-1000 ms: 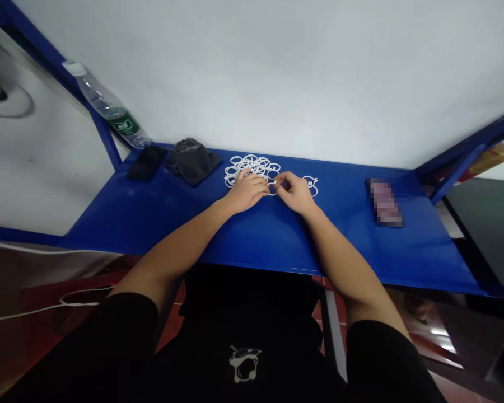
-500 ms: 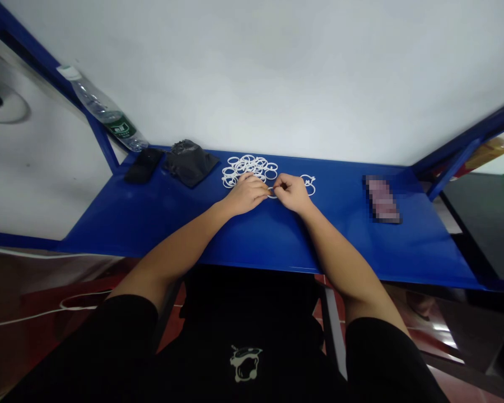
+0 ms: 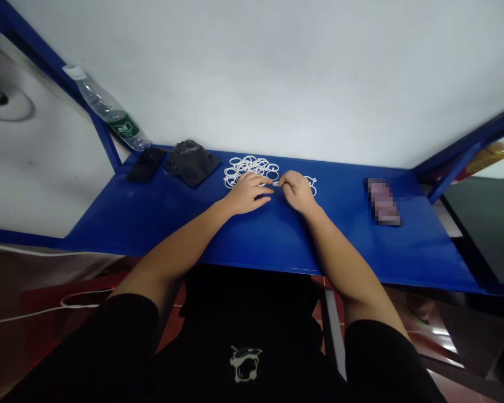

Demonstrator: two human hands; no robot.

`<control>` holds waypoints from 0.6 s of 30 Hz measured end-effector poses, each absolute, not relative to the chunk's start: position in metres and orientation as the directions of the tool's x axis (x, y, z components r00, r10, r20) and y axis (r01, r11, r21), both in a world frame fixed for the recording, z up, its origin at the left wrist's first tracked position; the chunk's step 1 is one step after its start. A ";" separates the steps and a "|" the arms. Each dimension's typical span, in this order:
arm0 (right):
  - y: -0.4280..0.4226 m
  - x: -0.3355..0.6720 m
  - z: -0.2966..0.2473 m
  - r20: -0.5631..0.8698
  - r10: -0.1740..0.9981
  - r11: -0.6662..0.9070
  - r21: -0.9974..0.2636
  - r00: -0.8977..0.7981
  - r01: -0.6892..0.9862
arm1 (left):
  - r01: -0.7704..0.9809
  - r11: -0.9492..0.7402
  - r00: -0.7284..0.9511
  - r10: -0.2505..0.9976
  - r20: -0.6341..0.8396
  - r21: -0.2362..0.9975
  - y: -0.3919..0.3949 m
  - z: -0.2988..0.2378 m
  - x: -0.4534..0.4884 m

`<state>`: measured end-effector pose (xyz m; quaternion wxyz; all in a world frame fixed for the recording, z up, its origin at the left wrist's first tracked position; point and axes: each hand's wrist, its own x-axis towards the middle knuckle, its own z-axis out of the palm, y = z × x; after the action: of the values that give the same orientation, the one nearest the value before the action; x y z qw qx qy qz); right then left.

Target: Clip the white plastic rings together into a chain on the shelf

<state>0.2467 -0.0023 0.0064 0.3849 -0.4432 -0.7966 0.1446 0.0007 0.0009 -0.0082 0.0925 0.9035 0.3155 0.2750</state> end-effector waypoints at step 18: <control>0.016 0.268 -0.007 0.340 0.889 0.404 -0.269 -0.306 0.875 | 0.747 -0.567 0.398 0.799 0.450 0.346 0.008 -0.019 0.000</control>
<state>0.2684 0.0163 -0.0075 0.2217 -0.5458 -0.8079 0.0166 -0.0003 0.0083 -0.0193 0.0445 0.8350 0.4630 0.2939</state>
